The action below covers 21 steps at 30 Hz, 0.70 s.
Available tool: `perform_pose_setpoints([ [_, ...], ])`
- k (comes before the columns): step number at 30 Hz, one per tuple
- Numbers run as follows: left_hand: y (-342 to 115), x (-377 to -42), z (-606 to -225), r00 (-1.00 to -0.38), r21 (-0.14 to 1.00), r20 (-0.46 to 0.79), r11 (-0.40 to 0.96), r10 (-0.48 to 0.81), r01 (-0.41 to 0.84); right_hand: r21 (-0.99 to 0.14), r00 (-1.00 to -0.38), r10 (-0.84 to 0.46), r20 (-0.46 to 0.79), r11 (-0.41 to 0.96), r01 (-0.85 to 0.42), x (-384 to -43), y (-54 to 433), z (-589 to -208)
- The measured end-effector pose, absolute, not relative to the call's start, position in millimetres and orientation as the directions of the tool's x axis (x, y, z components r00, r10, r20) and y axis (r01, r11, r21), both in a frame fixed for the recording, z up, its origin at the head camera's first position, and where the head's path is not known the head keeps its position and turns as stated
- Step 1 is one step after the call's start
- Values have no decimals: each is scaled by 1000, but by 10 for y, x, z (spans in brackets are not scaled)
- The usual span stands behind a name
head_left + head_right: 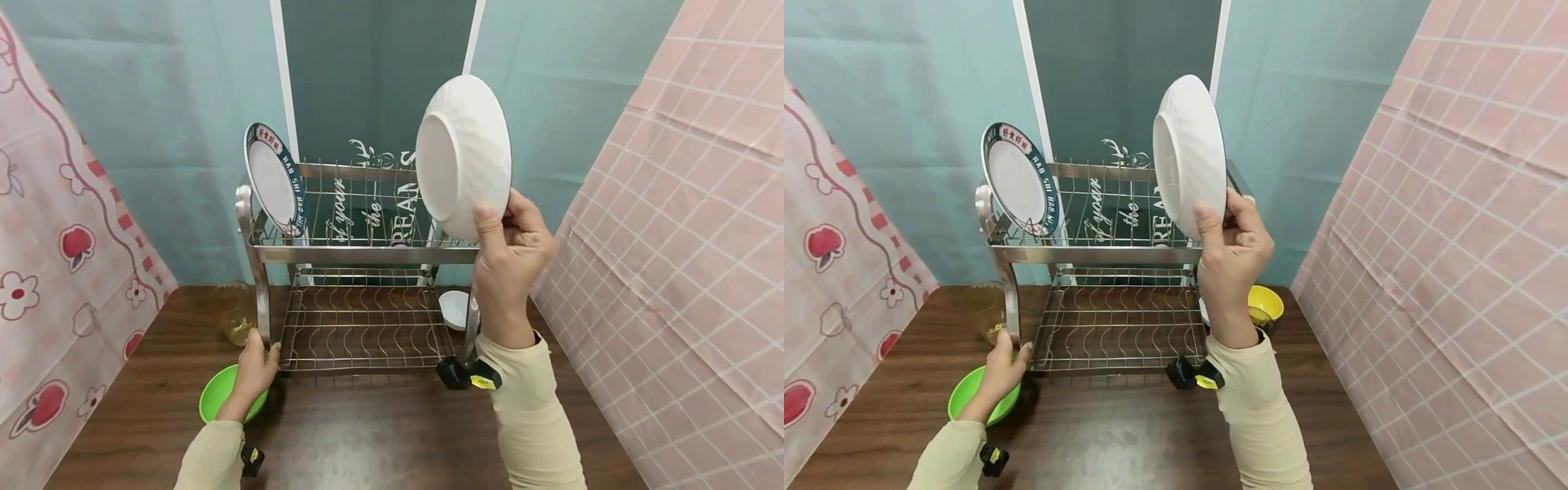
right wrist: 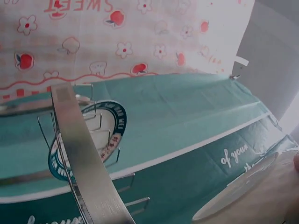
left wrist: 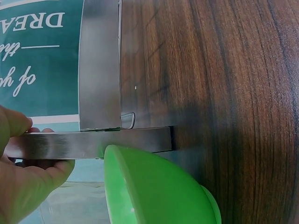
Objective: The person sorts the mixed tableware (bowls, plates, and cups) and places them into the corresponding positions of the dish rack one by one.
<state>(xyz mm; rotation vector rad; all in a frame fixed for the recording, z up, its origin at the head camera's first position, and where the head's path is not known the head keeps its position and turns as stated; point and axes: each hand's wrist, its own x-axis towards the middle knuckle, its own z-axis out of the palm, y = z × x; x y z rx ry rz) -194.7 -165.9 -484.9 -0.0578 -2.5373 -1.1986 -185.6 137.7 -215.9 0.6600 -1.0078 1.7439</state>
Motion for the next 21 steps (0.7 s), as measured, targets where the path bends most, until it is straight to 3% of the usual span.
perform_pose_setpoints([
  [4, -1662, -1953, -4858, -938, 734, 333, 651, -96, 194, -364, -469, 428, 773, -306, -879, -1894, 1299, -2152],
  [7, -1666, -1952, -4868, -935, 733, 341, 649, -91, 204, -420, -528, 418, 739, -328, -847, -1900, 1238, -2147],
  [12, -1673, -1966, -4900, -931, 736, 354, 641, -91, 218, -495, -595, 446, 668, -330, -804, -1930, 1163, -2111],
  [21, -1679, -1980, -4923, -930, 742, 357, 630, -81, 230, -475, -687, 432, 585, -504, -721, -2060, 1067, -2011],
])
